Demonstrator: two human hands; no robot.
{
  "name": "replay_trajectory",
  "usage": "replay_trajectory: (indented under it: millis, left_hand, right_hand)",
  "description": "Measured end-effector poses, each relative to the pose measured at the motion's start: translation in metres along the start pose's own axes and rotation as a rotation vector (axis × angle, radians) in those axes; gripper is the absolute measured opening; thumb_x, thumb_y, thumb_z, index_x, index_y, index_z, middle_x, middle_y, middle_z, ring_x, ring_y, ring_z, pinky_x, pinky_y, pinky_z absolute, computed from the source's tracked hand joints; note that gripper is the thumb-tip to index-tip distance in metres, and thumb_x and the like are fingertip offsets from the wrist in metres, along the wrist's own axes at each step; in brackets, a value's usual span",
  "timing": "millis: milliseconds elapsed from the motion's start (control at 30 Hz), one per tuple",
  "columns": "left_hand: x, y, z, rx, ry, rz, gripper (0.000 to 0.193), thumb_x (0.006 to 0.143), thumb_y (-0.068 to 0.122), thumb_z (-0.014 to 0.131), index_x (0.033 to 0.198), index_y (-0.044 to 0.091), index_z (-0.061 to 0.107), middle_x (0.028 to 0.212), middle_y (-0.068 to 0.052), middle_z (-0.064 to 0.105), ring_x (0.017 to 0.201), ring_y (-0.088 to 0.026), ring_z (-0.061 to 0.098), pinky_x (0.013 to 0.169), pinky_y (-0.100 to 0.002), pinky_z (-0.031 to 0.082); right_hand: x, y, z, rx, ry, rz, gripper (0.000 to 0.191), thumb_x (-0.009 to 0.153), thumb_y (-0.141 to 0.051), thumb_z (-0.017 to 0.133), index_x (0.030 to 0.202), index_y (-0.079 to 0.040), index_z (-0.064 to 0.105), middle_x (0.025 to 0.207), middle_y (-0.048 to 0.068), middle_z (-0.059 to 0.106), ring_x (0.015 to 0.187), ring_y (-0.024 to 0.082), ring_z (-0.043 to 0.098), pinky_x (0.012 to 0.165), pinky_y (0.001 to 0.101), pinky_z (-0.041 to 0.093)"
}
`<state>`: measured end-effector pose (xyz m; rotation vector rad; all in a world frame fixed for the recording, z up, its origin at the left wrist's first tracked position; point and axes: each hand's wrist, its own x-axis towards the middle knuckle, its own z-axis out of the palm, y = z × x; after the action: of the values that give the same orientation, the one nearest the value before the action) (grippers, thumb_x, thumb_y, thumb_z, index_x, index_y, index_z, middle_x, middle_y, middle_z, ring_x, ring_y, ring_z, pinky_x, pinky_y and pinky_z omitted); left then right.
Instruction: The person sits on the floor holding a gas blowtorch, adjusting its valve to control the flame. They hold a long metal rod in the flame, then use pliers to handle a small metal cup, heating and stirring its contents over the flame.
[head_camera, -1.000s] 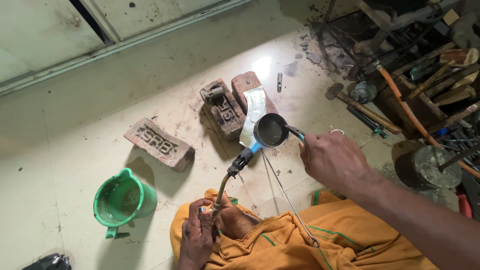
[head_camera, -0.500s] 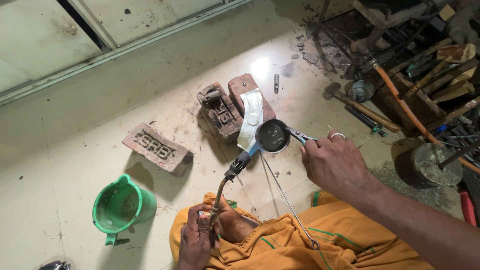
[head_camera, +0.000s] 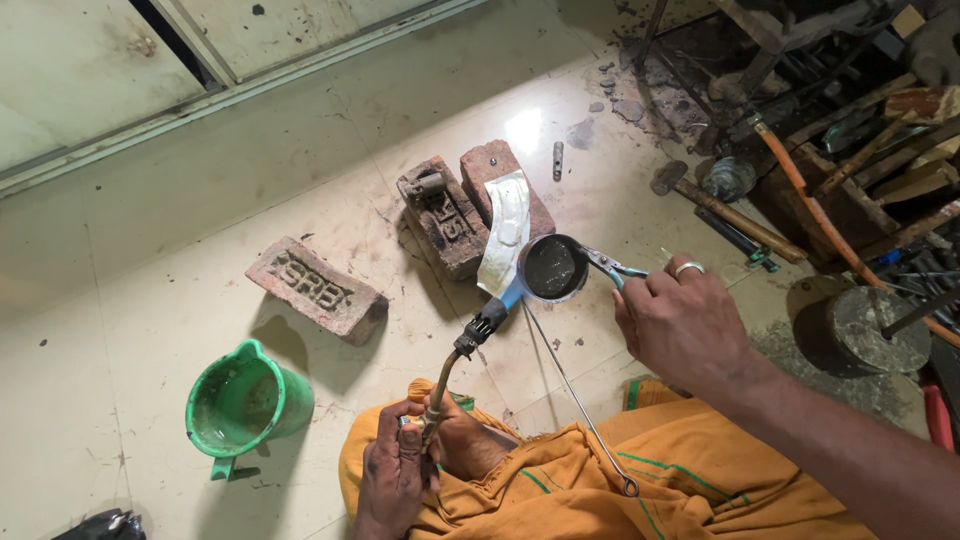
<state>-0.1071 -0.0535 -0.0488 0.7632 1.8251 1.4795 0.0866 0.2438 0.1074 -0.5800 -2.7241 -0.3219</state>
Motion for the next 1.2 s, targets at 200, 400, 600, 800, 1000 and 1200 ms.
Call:
replay_trajectory:
  millis: [200, 400, 600, 800, 1000, 1200]
  left_hand:
    - [0.001, 0.004, 0.001, 0.016, 0.002, -0.023, 0.042, 0.102, 0.044, 0.039, 0.123, 0.009, 0.052, 0.056, -0.003, 0.061, 0.041, -0.01, 0.06, 0.041, -0.027, 0.045]
    - [0.0, 0.006, 0.0, -0.012, -0.009, -0.025, 0.043, 0.102, 0.044, 0.04, 0.122, 0.009, 0.052, 0.058, -0.003, 0.065, 0.041, -0.01, 0.06, 0.041, -0.027, 0.045]
    - [0.0, 0.006, 0.0, 0.006, -0.005, -0.021, 0.043, 0.102, 0.044, 0.04, 0.122, 0.008, 0.052, 0.058, -0.003, 0.064, 0.042, -0.01, 0.06, 0.042, -0.026, 0.046]
    - [-0.001, 0.005, 0.0, 0.036, -0.012, -0.038, 0.044, 0.101, 0.045, 0.04, 0.123, 0.009, 0.052, 0.054, -0.003, 0.062, 0.04, -0.011, 0.06, 0.041, -0.027, 0.045]
    - [0.0, 0.006, 0.001, 0.053, -0.013, -0.038, 0.045, 0.101, 0.046, 0.041, 0.124, 0.009, 0.052, 0.053, -0.003, 0.062, 0.041, -0.011, 0.061, 0.042, -0.027, 0.046]
    - [0.0, 0.007, 0.001, 0.023, -0.036, -0.032, 0.044, 0.101, 0.045, 0.042, 0.125, 0.009, 0.05, 0.059, -0.003, 0.064, 0.043, -0.01, 0.06, 0.042, -0.027, 0.047]
  right_hand:
    - [-0.003, 0.002, 0.003, 0.038, 0.006, 0.006, 0.025, 0.088, -0.023, 0.069, 0.071, -0.006, 0.064, 0.064, 0.009, 0.061, 0.074, 0.03, 0.061, 0.062, 0.0464, 0.051]
    - [-0.005, 0.005, 0.007, 0.078, -0.041, 0.039, 0.025, 0.09, -0.022, 0.067, 0.071, -0.005, 0.064, 0.063, 0.012, 0.064, 0.071, 0.031, 0.062, 0.065, 0.0472, 0.053]
    - [-0.005, 0.011, 0.01, 0.172, -0.202, 0.138, 0.03, 0.096, -0.024, 0.064, 0.072, -0.005, 0.064, 0.058, 0.014, 0.062, 0.061, 0.034, 0.063, 0.077, 0.0474, 0.055]
    - [0.001, 0.017, 0.009, 0.339, -0.3, 0.303, 0.029, 0.095, -0.029, 0.061, 0.081, -0.004, 0.068, 0.065, 0.017, 0.064, 0.071, 0.037, 0.066, 0.072, 0.0508, 0.054]
    - [0.004, 0.02, 0.008, 0.352, -0.384, 0.414, 0.031, 0.094, -0.033, 0.062, 0.086, -0.004, 0.07, 0.069, 0.019, 0.066, 0.073, 0.038, 0.067, 0.072, 0.0514, 0.053]
    - [0.0, 0.015, 0.011, 0.22, -0.167, 0.222, 0.026, 0.09, -0.026, 0.067, 0.075, -0.004, 0.067, 0.065, 0.016, 0.066, 0.07, 0.037, 0.065, 0.068, 0.0495, 0.054]
